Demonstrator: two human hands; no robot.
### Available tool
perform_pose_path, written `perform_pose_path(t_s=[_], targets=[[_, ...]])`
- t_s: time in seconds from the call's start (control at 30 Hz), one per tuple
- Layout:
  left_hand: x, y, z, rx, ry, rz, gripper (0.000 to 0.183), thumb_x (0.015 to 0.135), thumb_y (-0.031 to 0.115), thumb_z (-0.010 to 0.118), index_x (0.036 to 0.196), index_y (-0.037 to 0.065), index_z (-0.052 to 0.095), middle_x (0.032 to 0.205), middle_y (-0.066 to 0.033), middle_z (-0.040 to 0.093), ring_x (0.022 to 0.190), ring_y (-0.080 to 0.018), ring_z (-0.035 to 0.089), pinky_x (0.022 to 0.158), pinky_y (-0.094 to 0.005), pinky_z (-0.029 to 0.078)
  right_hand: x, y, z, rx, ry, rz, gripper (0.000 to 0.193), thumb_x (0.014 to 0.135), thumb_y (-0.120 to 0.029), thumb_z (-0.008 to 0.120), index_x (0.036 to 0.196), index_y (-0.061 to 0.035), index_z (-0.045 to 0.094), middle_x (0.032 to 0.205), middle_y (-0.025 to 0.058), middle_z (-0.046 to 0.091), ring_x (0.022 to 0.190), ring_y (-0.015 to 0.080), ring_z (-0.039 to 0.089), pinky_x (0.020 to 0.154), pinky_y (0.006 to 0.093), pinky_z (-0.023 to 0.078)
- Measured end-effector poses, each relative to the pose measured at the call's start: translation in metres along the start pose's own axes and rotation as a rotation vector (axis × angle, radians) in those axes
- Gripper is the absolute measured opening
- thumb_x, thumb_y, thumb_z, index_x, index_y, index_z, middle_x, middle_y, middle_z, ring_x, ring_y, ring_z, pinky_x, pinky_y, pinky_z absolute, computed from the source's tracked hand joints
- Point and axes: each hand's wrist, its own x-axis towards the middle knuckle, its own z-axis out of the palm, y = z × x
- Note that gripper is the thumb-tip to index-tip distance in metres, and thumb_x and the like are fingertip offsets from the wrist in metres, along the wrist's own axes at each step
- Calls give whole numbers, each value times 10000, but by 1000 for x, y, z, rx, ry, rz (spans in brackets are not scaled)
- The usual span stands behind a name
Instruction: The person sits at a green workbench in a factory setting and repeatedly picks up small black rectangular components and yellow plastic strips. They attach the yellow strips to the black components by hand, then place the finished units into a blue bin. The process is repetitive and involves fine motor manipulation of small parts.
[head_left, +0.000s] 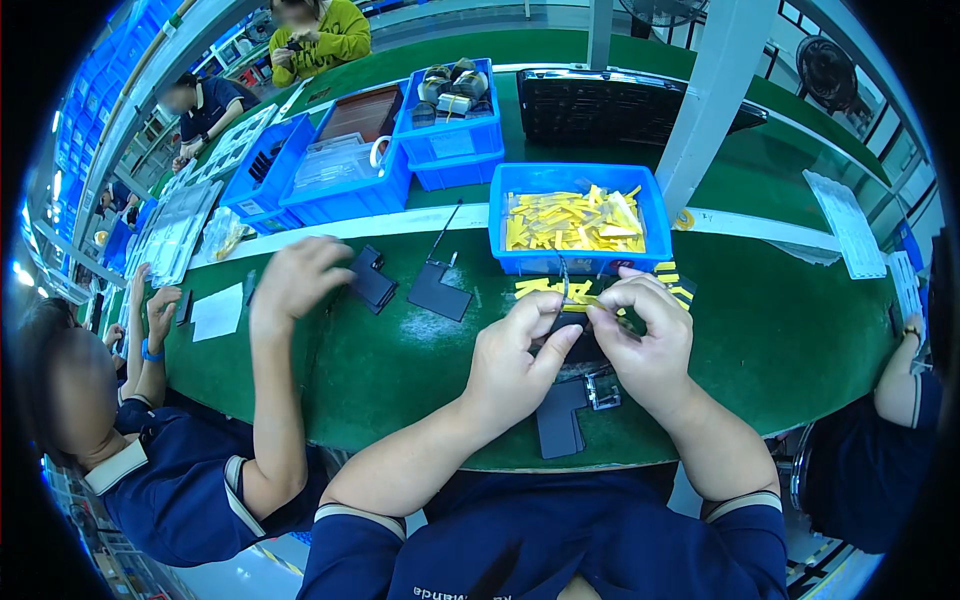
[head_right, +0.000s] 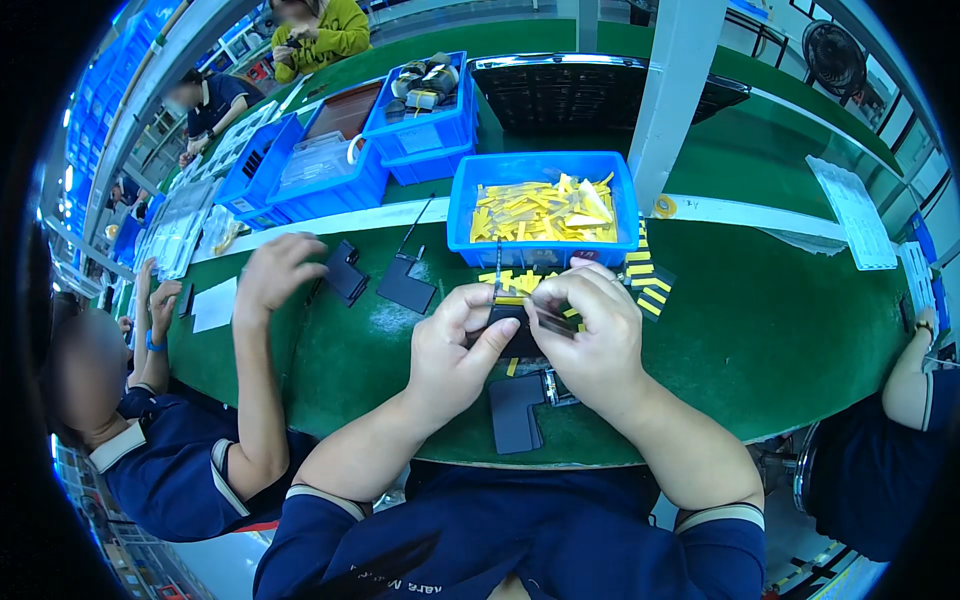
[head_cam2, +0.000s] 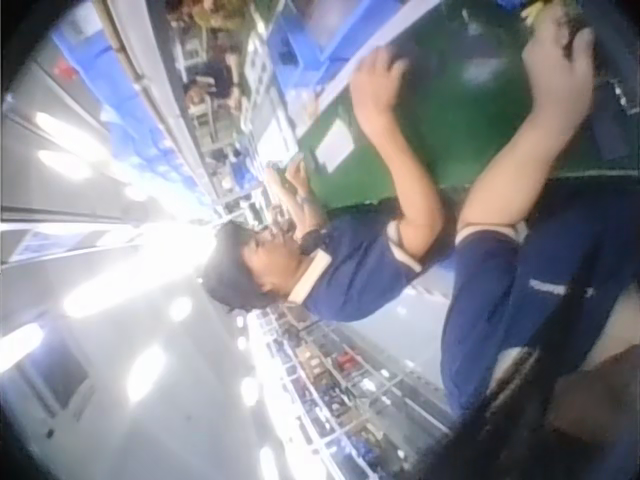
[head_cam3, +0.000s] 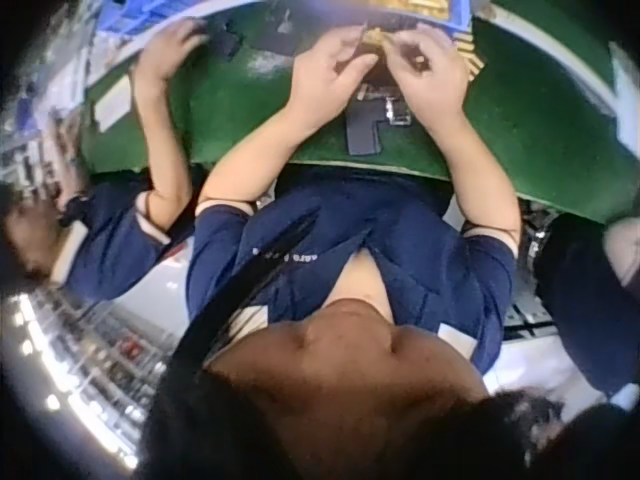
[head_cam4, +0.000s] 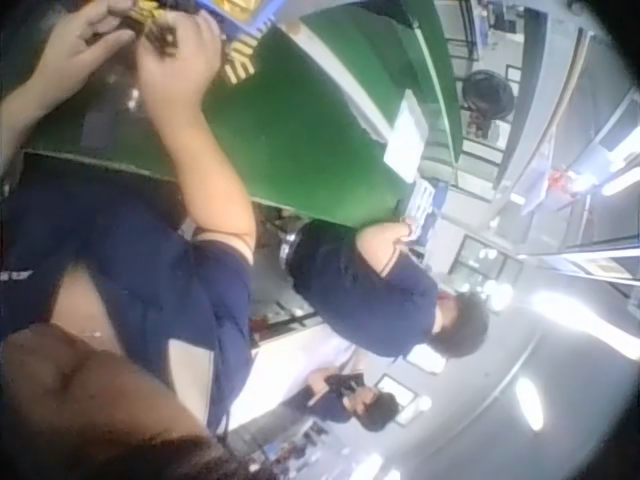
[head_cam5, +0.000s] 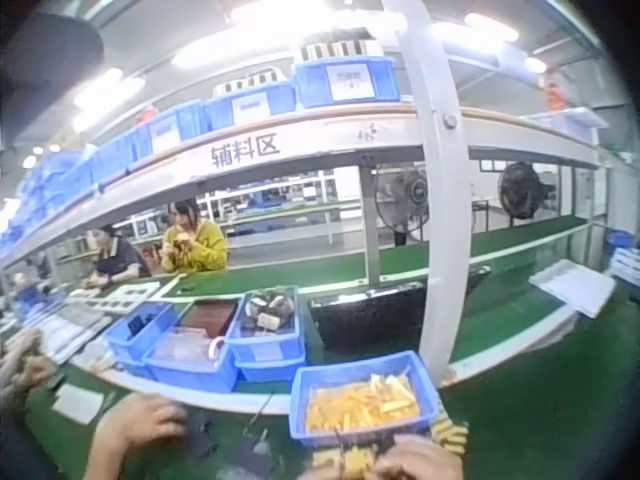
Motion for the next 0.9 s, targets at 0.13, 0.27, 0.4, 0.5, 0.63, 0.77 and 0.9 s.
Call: perform_pose_path(t_s=[0.13, 0.27, 0.4, 0.5, 0.63, 0.77, 0.9], targets=[[2, 2, 1, 104, 82, 109, 226, 860, 19, 603, 1066, -33, 524, 839, -79, 682, 766, -78, 620, 682, -231, 491, -2, -2, 1, -34, -61, -108, 172, 623, 23, 698, 735, -36, 581, 648, 81, 569, 644, 263, 579, 781, 404, 478], [10, -12, -6, -341, 55, -134, 217, 907, 33, 534, 1104, -38, 479, 946, -126, 662, 856, -139, 636, 754, -244, 499, 4, -1, -5, -67, 47, -103, 145, 649, 34, 676, 748, -23, 587, 713, 102, 581, 705, 270, 576, 734, 377, 477], [10, -15, -9, -546, -28, -176, 177, 927, 42, 491, 1087, -34, 478, 953, -145, 654, 871, -154, 640, 773, -262, 513, 9, 22, -18, -289, -167, 74, 226, 768, -23, 616, 990, 15, 622, 778, 145, 602, 721, 279, 599, 673, 348, 473], [10, -14, -6, -507, -12, -174, 167, 929, 50, 489, 1075, -31, 482, 936, -149, 659, 848, -154, 647, 764, -263, 514, 7, 11, -18, 13, -281, 393, 364, 774, -22, 621, 1135, -6, 579, 732, 127, 592, 660, 242, 602, 627, 324, 478], [9, -14, -5, -399, -21, -166, 151, 920, 53, 508, 1047, -29, 506, 880, -115, 673, 793, -106, 631, 712, -237, 500, 7, -11, -15, 64, -117, 196, 551, 724, 12, 662, 1252, -46, 517, 637, 89, 549, 594, 197, 584, 573, 302, 466], [6, -10, -1, -330, -7, -108, 133, 897, 38, 535, 1011, -30, 527, 822, -93, 687, 733, -63, 617, 638, -215, 483, 2, 5, -11, -233, -100, -131, 334, 678, 27, 684, 1005, -28, 643, 662, 86, 561, 596, 215, 574, 535, 331, 446], [5, -8, 0, -283, -9, -29, 140, 902, 33, 530, 1026, -31, 515, 843, -105, 687, 758, -85, 633, 656, -230, 493, 3, 4, -9, -124, 30, 6, 217, 675, 0, 708, 882, -42, 657, 678, 91, 581, 615, 227, 578, 541, 325, 450]])
